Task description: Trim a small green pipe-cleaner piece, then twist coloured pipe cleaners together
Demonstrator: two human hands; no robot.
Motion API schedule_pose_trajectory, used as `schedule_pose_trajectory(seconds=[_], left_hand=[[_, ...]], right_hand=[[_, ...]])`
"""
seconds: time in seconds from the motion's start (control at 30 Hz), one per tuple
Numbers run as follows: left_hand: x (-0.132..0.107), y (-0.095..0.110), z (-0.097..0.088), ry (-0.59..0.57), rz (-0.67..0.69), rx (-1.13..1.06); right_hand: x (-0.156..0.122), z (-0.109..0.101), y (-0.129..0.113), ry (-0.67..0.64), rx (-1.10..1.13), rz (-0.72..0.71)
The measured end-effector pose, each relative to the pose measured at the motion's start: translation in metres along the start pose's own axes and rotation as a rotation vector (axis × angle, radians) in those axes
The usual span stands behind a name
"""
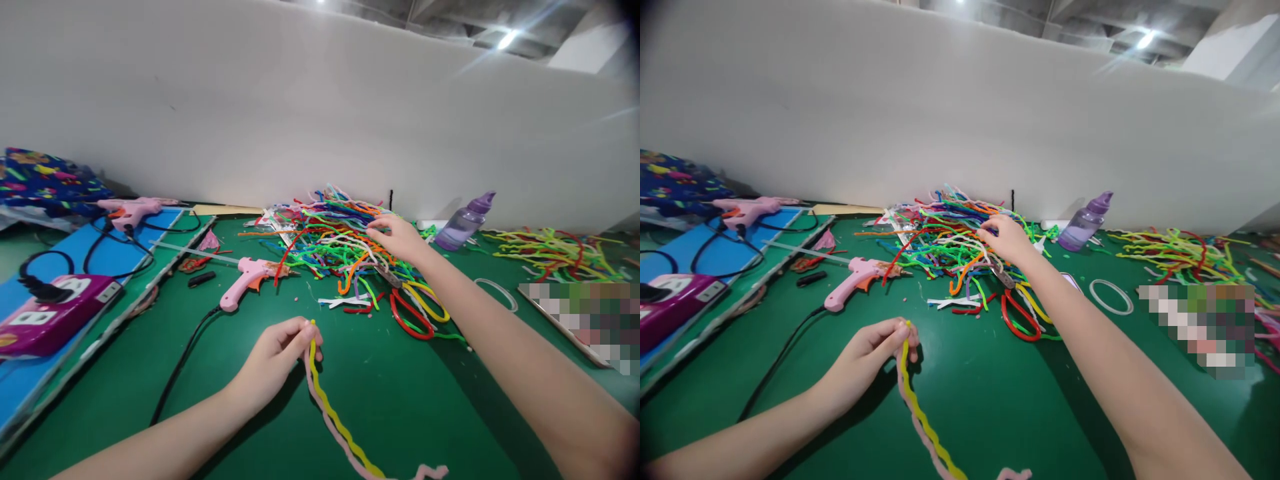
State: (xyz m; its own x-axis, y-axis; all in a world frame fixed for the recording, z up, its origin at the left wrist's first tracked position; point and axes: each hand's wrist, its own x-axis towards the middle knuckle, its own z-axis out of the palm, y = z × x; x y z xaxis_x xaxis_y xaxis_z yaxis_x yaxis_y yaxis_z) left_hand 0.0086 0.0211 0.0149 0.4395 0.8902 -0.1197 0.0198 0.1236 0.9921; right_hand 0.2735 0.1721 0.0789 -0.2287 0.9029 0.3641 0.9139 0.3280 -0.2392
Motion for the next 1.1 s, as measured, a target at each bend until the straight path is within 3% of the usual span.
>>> schedule_pose_trajectory(seconds=[0.27,0.5,0.67,0.93,1.1], left_hand=[[0.001,-0.001,-0.003,-0.006,-0.015,0.019],[0.003,-0.003,-0.005,-0.01,-0.02,0.019],[0.001,-0.002,-0.005,-0.016,-0.019,0.044],[0.0,0.001,-0.003,0.008,0.005,0.081],[-0.001,0.001,-0.003,0.006,0.0,0.058]], right_hand=[[0.066,0.025,0.012,-0.082,-0.197,-0.104],[0.082,0.047,0.024,-0.121,-0.28,-0.074],[0.076,0.04,0.018,-0.019,-0.277,-0.098],[0.045,-0.014,-0.019,0.325,-0.118,-0.141],[-0.021,-0.019,-0.047,0.197,0.068,-0.121]])
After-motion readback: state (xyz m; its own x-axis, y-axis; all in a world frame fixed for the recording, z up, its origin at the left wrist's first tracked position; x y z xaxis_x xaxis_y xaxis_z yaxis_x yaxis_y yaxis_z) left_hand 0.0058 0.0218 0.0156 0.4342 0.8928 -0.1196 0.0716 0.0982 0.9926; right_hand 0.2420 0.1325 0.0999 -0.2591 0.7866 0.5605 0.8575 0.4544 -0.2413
